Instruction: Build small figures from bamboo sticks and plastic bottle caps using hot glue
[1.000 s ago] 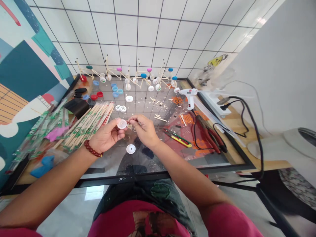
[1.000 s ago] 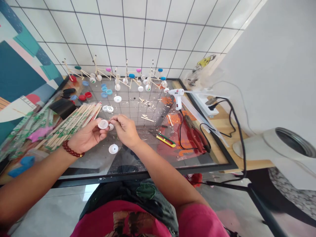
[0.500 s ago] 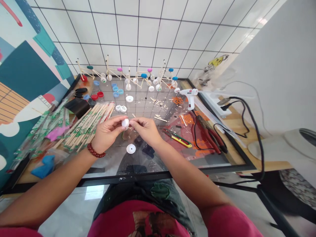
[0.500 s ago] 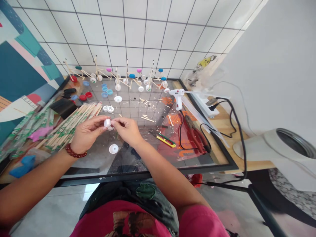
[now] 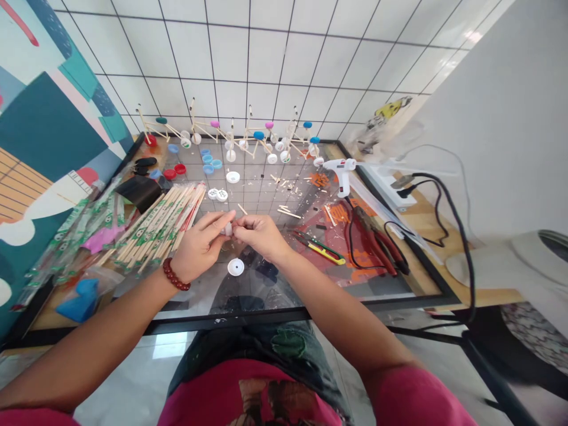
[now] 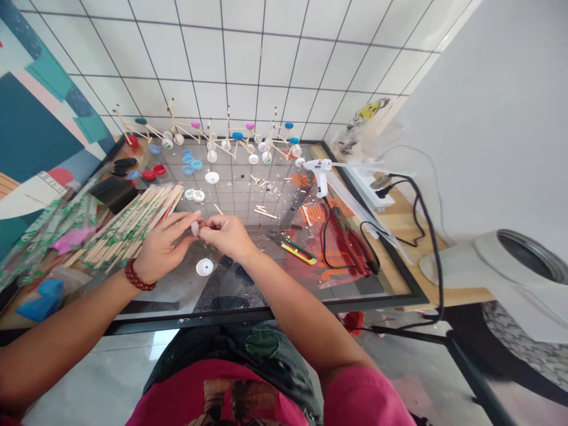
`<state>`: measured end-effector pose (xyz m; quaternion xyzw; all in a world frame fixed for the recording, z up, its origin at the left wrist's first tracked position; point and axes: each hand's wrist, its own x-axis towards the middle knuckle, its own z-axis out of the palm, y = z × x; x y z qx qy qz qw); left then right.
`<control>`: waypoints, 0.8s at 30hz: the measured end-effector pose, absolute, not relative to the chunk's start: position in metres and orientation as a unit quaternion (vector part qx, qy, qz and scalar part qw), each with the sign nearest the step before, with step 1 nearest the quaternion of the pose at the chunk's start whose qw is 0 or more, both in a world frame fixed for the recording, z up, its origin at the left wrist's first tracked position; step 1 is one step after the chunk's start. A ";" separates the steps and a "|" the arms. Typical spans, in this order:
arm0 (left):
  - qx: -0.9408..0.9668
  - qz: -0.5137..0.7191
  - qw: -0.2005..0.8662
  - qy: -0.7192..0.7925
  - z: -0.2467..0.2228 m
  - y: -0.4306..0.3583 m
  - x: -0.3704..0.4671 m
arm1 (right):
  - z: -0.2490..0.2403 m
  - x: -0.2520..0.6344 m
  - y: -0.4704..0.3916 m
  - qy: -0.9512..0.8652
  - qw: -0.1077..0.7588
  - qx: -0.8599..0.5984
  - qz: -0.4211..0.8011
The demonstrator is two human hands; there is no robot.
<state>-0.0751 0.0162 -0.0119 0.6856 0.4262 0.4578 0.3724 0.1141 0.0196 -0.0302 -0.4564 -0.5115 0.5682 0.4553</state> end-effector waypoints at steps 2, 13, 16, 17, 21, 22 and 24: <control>0.687 0.460 0.362 0.431 -0.013 0.017 -0.076 | -0.029 0.113 0.020 -0.498 0.484 -0.445 0.565; 0.507 0.484 0.587 0.405 -0.019 0.022 -0.074 | -0.036 0.122 0.028 -0.504 0.536 -0.482 0.476; 0.435 0.457 0.680 0.374 -0.015 0.026 -0.075 | -0.039 0.124 0.028 -0.555 0.534 -0.476 0.425; 0.424 0.455 0.690 0.369 -0.014 0.026 -0.075 | -0.039 0.124 0.027 -0.579 0.528 -0.466 0.410; 0.408 0.458 0.704 0.359 -0.016 0.027 -0.076 | -0.034 0.122 0.020 -0.674 0.494 -0.423 0.350; 0.408 0.457 0.705 0.358 -0.017 0.027 -0.076 | -0.033 0.121 0.018 -0.687 0.488 -0.421 0.337; 0.417 0.455 0.703 0.354 -0.018 0.025 -0.074 | -0.031 0.121 0.017 -0.696 0.485 -0.425 0.317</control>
